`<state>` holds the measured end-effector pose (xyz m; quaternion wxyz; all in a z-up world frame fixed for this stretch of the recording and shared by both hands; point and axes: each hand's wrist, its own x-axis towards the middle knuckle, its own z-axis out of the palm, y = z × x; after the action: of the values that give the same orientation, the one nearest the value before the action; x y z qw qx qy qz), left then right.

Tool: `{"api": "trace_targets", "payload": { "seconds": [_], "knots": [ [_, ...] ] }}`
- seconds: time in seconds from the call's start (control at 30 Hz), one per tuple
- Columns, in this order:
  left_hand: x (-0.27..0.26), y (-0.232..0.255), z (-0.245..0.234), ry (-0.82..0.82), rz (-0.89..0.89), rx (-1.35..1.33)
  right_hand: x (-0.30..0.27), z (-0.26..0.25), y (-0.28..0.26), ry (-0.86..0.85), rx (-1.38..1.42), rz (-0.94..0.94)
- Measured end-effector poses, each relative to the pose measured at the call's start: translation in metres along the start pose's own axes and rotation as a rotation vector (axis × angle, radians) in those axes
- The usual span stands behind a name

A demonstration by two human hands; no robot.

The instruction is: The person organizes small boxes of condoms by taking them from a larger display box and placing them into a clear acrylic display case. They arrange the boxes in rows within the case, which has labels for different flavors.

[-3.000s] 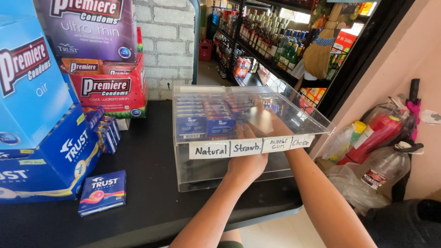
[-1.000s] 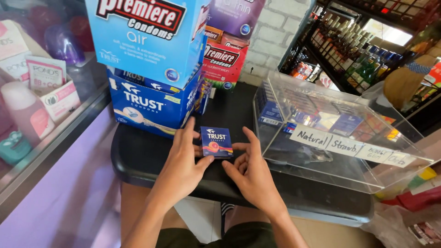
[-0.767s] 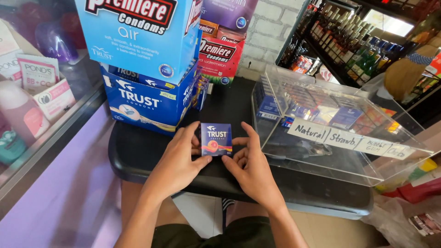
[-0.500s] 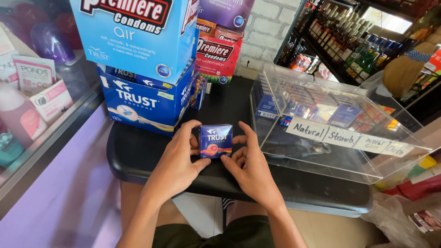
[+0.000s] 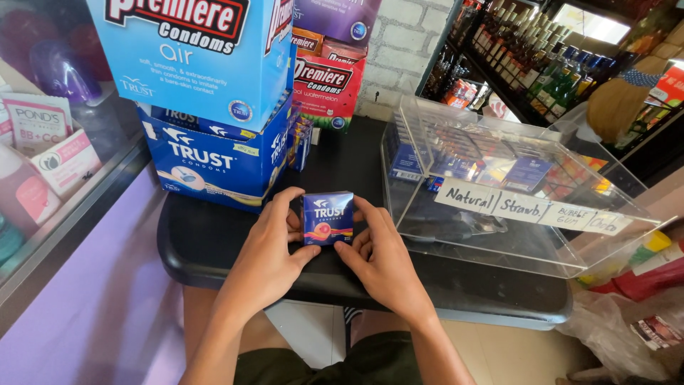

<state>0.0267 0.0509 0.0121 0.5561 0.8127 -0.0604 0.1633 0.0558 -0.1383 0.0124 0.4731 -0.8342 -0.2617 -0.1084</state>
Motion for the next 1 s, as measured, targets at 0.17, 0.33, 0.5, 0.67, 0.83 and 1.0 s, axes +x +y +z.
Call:
{"api": "trace_targets", "payload": {
  "seconds": [0.17,0.33,0.5,0.67,0.83,1.0],
  "knots": [
    [-0.003,-0.002,0.002,0.013,0.015,-0.010,0.000,-0.001,0.000,-0.003,-0.004,-0.004],
    [-0.012,0.003,0.003,0.099,0.080,0.031,-0.005,-0.002,-0.001,0.017,0.071,-0.029],
    [-0.026,0.012,0.005,0.037,0.060,-0.114,-0.025,-0.019,0.016,0.005,0.427,0.039],
    [-0.045,0.034,0.032,-0.097,0.064,-0.135,-0.062,-0.055,0.044,0.023,0.664,0.082],
    [-0.041,0.066,0.087,-0.178,0.286,-0.013,-0.089,-0.118,0.057,0.027,0.731,0.140],
    [-0.014,0.104,0.148,-0.341,0.321,0.031,-0.101,-0.188,0.083,0.153,0.492,0.231]
  ]
}}
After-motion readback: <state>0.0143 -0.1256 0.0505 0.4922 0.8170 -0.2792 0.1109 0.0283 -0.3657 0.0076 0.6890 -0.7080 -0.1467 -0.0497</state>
